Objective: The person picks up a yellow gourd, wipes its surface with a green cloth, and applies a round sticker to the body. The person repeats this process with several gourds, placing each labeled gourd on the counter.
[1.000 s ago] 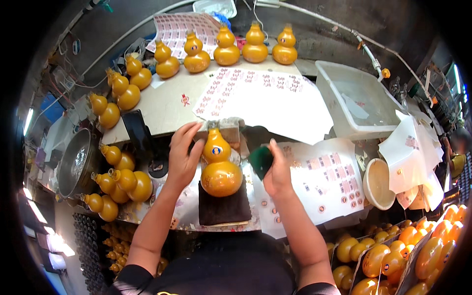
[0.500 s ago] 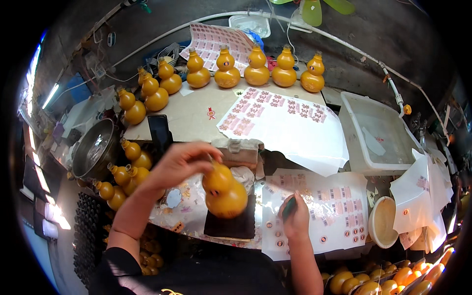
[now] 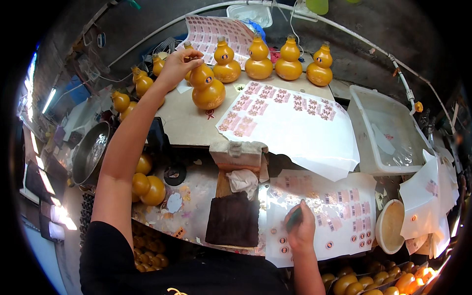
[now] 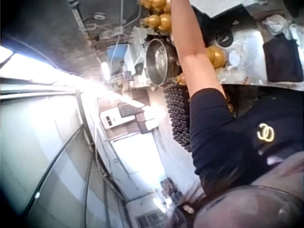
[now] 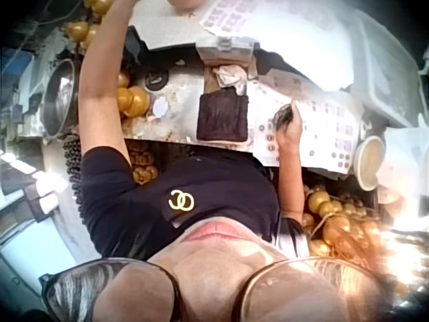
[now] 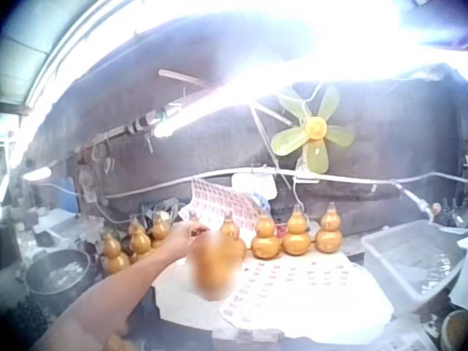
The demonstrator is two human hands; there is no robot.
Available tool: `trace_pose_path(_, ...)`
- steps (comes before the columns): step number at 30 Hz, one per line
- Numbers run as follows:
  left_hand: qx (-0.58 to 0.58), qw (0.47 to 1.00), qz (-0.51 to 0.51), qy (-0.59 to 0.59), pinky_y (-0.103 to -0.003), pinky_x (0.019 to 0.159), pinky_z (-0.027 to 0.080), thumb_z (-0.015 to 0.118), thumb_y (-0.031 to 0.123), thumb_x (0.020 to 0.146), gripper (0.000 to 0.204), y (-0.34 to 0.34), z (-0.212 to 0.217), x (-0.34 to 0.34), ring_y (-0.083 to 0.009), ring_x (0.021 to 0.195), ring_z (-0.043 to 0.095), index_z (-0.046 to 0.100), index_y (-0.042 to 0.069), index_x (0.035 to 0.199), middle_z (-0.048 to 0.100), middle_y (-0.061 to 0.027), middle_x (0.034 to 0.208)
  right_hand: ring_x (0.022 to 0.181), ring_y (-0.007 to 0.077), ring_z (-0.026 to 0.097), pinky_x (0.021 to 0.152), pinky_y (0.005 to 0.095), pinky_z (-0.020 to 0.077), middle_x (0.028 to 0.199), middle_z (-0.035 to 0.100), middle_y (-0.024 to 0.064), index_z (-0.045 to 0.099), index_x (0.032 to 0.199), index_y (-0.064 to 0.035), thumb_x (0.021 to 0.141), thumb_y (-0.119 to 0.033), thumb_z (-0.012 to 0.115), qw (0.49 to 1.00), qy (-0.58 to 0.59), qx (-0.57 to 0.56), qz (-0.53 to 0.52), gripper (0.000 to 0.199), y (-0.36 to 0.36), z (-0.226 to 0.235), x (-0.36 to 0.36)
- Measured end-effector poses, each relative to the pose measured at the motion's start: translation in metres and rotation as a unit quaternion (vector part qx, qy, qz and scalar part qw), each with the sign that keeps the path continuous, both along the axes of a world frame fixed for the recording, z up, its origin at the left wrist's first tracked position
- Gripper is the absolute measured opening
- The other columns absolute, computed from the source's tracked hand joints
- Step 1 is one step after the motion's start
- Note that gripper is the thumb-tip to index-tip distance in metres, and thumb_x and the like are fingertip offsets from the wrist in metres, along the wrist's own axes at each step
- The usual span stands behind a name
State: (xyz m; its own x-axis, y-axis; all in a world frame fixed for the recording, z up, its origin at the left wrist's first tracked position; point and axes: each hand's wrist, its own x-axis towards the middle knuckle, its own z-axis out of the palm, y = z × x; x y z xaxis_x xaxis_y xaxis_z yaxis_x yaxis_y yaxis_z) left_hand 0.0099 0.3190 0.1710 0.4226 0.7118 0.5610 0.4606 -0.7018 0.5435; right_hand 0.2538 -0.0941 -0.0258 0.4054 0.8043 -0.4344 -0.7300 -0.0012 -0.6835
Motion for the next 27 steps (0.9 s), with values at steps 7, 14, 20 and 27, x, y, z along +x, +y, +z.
trace_pose_path(7, 0.029, 0.998, 0.035, 0.039, -0.03, 0.073, 0.052, 0.071, 0.022, 0.083, 0.023, 0.022, 0.0, 0.017, -0.0176, 0.078, 0.066, 0.07, 0.005, 0.098, 0.07, -0.0099, 0.089, 0.052, 0.0163, 0.046, 0.049, 0.0294, 0.0377, 0.062, 0.049, 0.0045, 0.052, 0.072, -0.0072, 0.096, -0.031, 0.051, 0.999, 0.011, 0.023, 0.023, 0.034, 0.009, 0.009, -0.003)
trace_pose_path(14, 0.046, 0.997, 0.001, 0.056, -0.03, 0.077, 0.052, 0.072, 0.026, 0.083, 0.034, 0.022, -0.008, 0.016, -0.0184, 0.082, 0.066, 0.066, 0.007, 0.111, 0.069, -0.0102, 0.094, 0.049, 0.0168, 0.044, 0.045, 0.03, 0.0322, 0.061, 0.046, 0.003, 0.05, 0.072, -0.0096, 0.097, -0.033, 0.048, 0.999, -0.025, -0.012, 0.024, 0.034, 0.027, 0.017, -0.025)
trace_pose_path(20, 0.115, 0.985, -0.066, 0.107, -0.04, 0.101, 0.044, 0.079, 0.035, 0.077, 0.089, -0.001, -0.025, 0.002, -0.0302, 0.127, 0.044, 0.029, 0.017, 0.149, 0.039, -0.0171, 0.141, 0.048, 0.0176, 0.045, 0.045, 0.0306, 0.0342, 0.061, 0.047, 0.0037, 0.051, 0.072, -0.0091, 0.097, -0.033, 0.048, 0.998, -0.041, -0.038, 0.036, 0.035, 0.022, 0.016, -0.031)
trace_pose_path(27, 0.191, 0.968, -0.031, 0.16, -0.046, 0.113, 0.029, 0.089, 0.04, 0.06, 0.124, -0.012, -0.057, 0.002, -0.0374, 0.137, 0.028, 0.008, 0.019, 0.152, 0.025, -0.0197, 0.147, 0.053, 0.0191, 0.052, 0.05, 0.0307, 0.0422, 0.064, 0.05, 0.0066, 0.049, 0.075, -0.0061, 0.096, -0.03, 0.049, 0.999, -0.012, -0.014, 0.049, 0.032, 0.018, 0.007, -0.033)
